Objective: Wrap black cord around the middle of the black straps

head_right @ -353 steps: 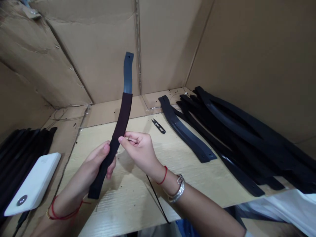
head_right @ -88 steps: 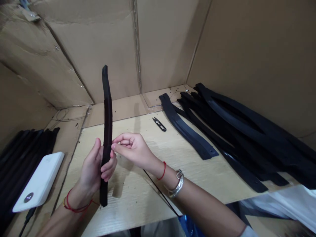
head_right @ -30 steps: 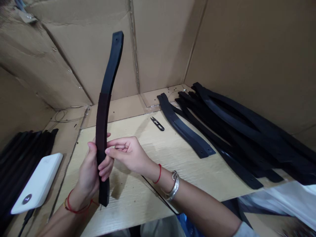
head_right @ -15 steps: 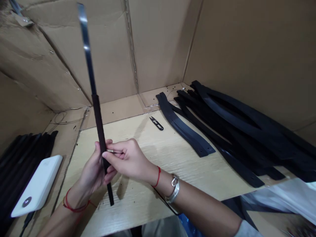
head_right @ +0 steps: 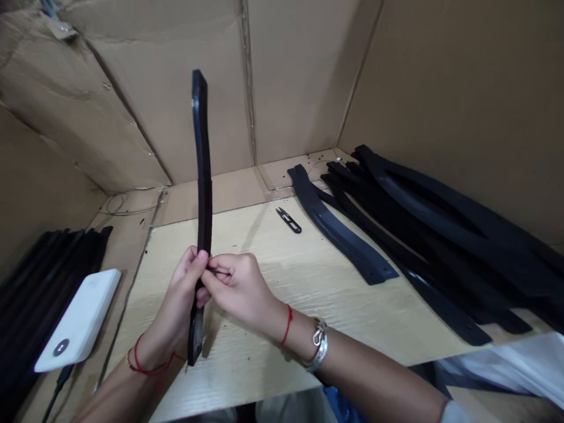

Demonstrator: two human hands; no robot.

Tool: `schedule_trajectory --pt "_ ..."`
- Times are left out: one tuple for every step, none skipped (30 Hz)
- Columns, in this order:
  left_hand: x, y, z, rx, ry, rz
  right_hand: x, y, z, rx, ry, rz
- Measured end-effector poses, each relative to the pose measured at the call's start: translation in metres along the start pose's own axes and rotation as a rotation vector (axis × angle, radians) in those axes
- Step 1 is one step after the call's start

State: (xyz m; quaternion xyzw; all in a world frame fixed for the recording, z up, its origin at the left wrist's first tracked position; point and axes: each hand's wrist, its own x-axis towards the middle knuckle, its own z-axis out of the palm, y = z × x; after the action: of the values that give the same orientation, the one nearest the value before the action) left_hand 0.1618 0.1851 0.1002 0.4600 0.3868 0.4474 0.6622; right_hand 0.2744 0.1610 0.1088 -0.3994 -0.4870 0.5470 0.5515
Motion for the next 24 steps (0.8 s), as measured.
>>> schedule_trajectory --pt "0.001 0.001 -0.001 -0.060 -0.015 -0.021 0.002 0.000 -0.001 0.060 -0.024 0.022" --pt "0.002 0.003 -0.002 -0.119 -0.031 -0.032 0.004 -0.001 -0.002 0.112 -0.038 0.035" --pt "0.003 0.005 -0.004 -0.169 -0.048 -0.039 0.006 -0.001 -0.004 0.146 -0.040 0.039" --pt "0.003 0.007 -0.005 -0.206 -0.065 -0.042 0.008 -0.001 -0.006 0.161 -0.031 0.032" --pt "0.004 0.009 -0.005 -0.230 -0.082 -0.042 0.010 -0.001 -0.008 0.163 -0.015 0.019" --pt "0.004 0.010 -0.006 -0.242 -0.095 -0.038 0.011 -0.001 -0.010 0.158 0.000 0.006" --pt "0.004 0.011 -0.005 -0.246 -0.101 -0.028 0.011 -0.001 -0.011 0.154 0.008 -0.003" --pt "0.004 0.011 -0.004 -0.245 -0.101 -0.014 0.011 -0.001 -0.012 0.160 0.010 -0.008" --pt "0.004 0.011 -0.003 -0.239 -0.096 0.004 0.010 -0.002 -0.012 0.177 0.008 -0.010" --pt "0.004 0.011 -0.002 -0.229 -0.084 0.027 0.010 -0.003 -0.011 0.203 0.002 -0.011" --pt "0.003 0.010 0.000 -0.216 -0.069 0.053 0.009 -0.004 -0.010 0.228 -0.005 -0.014" --pt "0.003 0.010 0.001 -0.202 -0.049 0.083 0.008 -0.005 -0.009 0.248 -0.011 -0.019" --pt "0.002 0.009 0.002 -0.187 -0.029 0.111 0.007 -0.007 -0.009 0.263 -0.015 -0.026" --pt "0.002 0.009 0.002 -0.173 -0.012 0.135 0.006 -0.008 -0.008 0.269 -0.022 -0.029" --pt "0.002 0.009 0.002 -0.159 0.002 0.148 0.006 -0.010 -0.008 0.267 -0.027 -0.027" --pt "0.002 0.009 0.001 -0.145 0.016 0.156 0.007 -0.010 -0.009 0.256 -0.019 -0.026" --pt "0.002 0.010 0.000 -0.128 0.032 0.166 0.008 -0.011 -0.009 0.235 0.007 -0.025" --pt "0.001 0.011 -0.001 -0.109 0.046 0.178 0.008 -0.010 -0.010 0.207 0.037 -0.022" --pt "0.001 0.012 -0.003 -0.086 0.049 0.186 0.009 -0.009 -0.011 0.178 0.068 -0.017" --pt "0.001 0.013 -0.003 -0.062 0.044 0.187 0.010 -0.008 -0.011 0.156 0.095 -0.010" --pt "0.000 0.014 -0.004 -0.043 0.024 0.178 0.011 -0.007 -0.011 0.143 0.109 0.000" --pt "0.000 0.015 -0.004 -0.029 -0.008 0.141 0.011 -0.005 -0.011 0.140 0.105 0.014" --pt "-0.001 0.015 -0.004 -0.032 -0.029 0.098 0.011 -0.004 -0.010 0.148 0.088 0.029" --pt "-0.001 0.015 -0.004 -0.054 -0.053 0.047 0.011 -0.004 -0.009 0.159 0.073 0.036"
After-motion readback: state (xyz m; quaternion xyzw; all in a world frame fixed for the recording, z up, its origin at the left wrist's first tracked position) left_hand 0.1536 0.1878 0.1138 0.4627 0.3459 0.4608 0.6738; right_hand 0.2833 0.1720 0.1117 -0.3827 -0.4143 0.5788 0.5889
